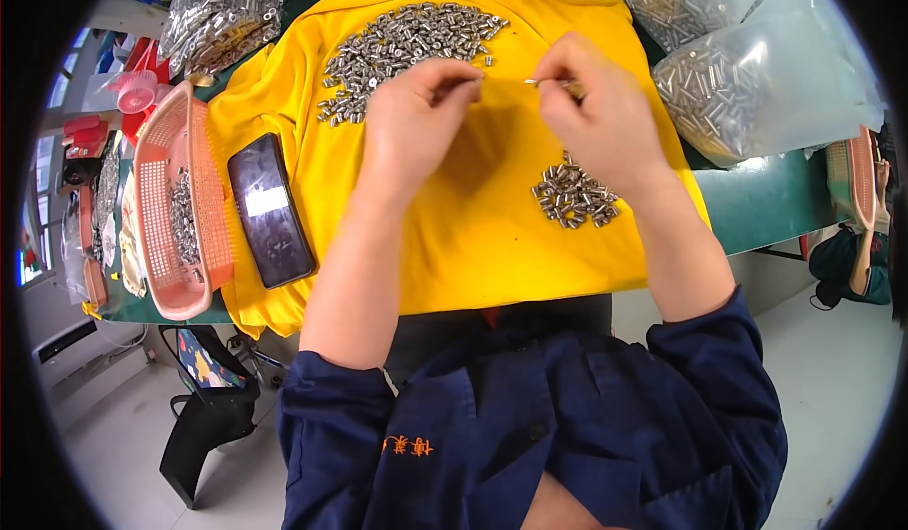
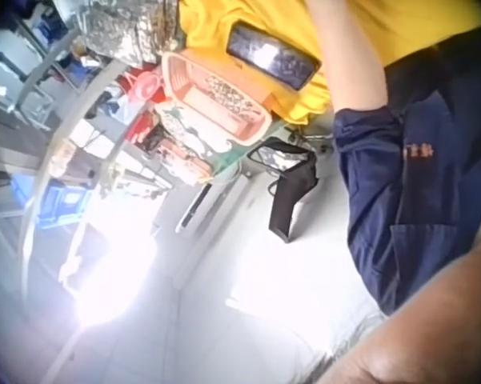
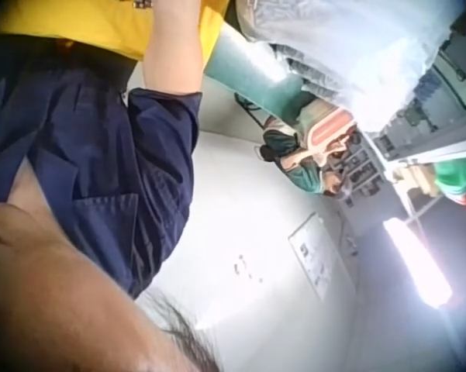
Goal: Sorting and inspecting small metal hardware pieces on a yellow cloth at a workbench.
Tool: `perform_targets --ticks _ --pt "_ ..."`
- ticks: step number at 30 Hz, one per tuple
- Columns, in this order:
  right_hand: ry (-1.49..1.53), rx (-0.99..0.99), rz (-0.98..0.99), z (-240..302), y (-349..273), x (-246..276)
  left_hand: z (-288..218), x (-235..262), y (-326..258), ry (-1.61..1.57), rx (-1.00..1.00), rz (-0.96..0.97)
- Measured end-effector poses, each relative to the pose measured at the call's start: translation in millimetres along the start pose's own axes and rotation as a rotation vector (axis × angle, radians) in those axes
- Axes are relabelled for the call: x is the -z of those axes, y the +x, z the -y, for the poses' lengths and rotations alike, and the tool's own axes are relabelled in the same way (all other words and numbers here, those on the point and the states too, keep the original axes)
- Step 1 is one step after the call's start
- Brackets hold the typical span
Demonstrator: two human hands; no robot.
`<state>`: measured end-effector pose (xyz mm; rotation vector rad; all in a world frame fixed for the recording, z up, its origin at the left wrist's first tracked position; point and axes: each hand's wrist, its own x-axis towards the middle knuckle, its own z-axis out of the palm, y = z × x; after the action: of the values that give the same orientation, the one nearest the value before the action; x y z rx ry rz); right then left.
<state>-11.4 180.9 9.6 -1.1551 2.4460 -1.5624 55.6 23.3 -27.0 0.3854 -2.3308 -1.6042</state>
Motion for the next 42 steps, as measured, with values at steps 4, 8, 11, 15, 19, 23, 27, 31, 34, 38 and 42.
perform_targets --ticks 4,8,11,15,19,23,27,31,34,38,42 --pt "0.028 0.083 0.021 -6 -1 -1 -9 -5 -2 -0.421 0.053 0.097" --pt "0.084 0.040 0.036 -5 -2 -3 -8 -4 -4 -0.490 0.073 0.144" --pt "0.141 -0.011 0.039 -3 -2 -3 -5 -4 -5 -0.619 0.100 0.161" --pt "0.183 0.043 0.035 -5 -2 -3 -6 -4 -7 -0.937 0.231 0.257" --pt "0.295 -0.041 0.092 3 -1 1 -10 -6 -8 -0.976 0.265 0.298" --pt "0.283 -0.032 0.107 4 -1 3 -9 -6 -9 -0.971 0.248 0.306" --pt "0.111 0.012 0.126 4 -3 4 -9 -5 -9 -0.883 0.200 0.278" --pt "-0.058 0.047 0.116 1 -5 -4 -13 -5 -9 -0.649 0.134 0.218" --pt "0.105 0.001 0.096 2 -5 -2 -12 -6 -11 -0.735 0.125 0.215" --pt "0.158 -0.027 0.089 -1 -2 -2 -10 -5 -6 -0.712 0.135 0.215" --pt "0.045 0.014 0.023 2 -1 9 -7 -2 -8 -0.634 0.144 0.219"
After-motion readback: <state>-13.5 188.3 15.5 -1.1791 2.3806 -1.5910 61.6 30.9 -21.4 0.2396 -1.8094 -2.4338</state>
